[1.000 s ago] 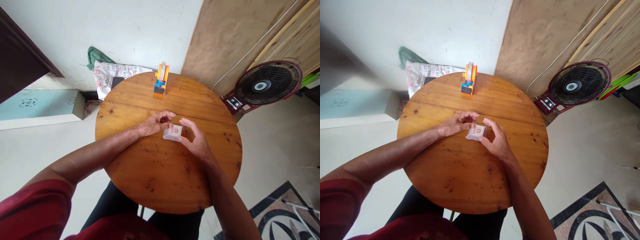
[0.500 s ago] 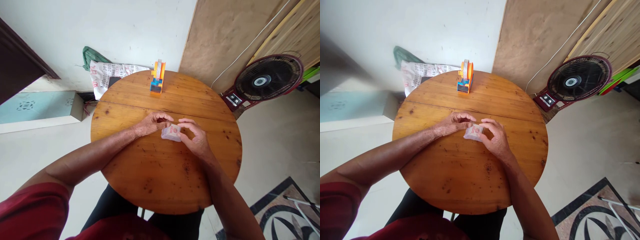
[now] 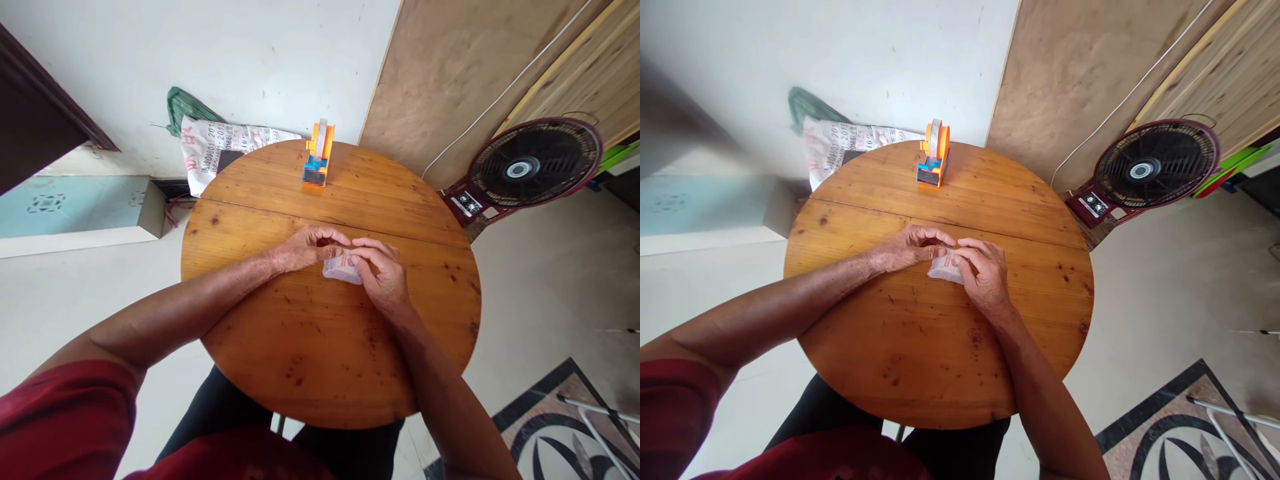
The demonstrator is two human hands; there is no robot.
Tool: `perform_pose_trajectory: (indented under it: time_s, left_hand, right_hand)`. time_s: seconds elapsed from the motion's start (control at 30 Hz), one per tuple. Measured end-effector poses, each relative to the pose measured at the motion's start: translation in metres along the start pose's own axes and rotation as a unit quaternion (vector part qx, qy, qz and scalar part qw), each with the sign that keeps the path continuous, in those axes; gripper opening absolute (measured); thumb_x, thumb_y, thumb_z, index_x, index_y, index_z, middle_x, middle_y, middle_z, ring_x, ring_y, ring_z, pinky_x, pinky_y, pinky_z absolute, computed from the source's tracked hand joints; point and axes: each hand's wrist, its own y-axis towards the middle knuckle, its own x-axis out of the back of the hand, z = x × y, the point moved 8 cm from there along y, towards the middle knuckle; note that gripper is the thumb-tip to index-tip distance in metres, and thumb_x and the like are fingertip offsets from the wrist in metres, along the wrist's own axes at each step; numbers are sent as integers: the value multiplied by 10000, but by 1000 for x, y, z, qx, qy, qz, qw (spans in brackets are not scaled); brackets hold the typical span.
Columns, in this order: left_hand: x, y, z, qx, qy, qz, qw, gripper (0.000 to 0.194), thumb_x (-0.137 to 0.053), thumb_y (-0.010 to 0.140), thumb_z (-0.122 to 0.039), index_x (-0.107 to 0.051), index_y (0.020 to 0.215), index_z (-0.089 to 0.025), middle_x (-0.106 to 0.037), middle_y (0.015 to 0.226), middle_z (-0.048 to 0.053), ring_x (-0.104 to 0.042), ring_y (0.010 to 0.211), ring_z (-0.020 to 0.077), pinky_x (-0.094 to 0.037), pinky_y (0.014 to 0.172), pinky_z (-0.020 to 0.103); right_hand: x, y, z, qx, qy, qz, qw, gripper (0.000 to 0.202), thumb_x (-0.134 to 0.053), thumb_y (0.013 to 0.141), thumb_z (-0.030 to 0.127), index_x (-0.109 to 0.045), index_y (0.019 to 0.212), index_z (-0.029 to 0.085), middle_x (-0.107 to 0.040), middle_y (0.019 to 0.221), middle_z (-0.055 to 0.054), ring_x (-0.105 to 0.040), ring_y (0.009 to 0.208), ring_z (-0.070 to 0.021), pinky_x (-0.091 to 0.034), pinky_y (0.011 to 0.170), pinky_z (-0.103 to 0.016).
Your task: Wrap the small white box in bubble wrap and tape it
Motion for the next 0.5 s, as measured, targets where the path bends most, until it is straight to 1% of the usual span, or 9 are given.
perform_pose_trajectory:
  time_s: [0.17,0.33,0.5]
  left_hand:
    - [1,0,0,-5,10,4,1000,320,-759,815,-378,-712,1039,-155,-734,952,36,-654,839,135,-513,822,288]
    - [1,-1,-1,-9,35,11,999,297,-739,830,-385,-720,1021,-157,-731,906,27,-643,803,130,-508,769,265]
    - [1,-1,0,-12,40,8,999,287,-726,841,-377,-720,1023,-156,-724,902,27,-632,797,125,-501,755,255]
  right_hand:
    - [1,0,-1,-4,7,0,1000,156,-563,947,274,-710,896,264,-738,1090,-43,-678,1025,-231,-467,947,-448]
    - [0,-2,0,7,12,5,1000,149,-562,944,251,-709,923,265,-728,1118,-42,-671,1048,-230,-466,954,-445]
    - [1,-2,0,5,15,2,1000,152,-560,939,245,-709,913,265,-728,1119,-40,-673,1044,-232,-465,958,-448]
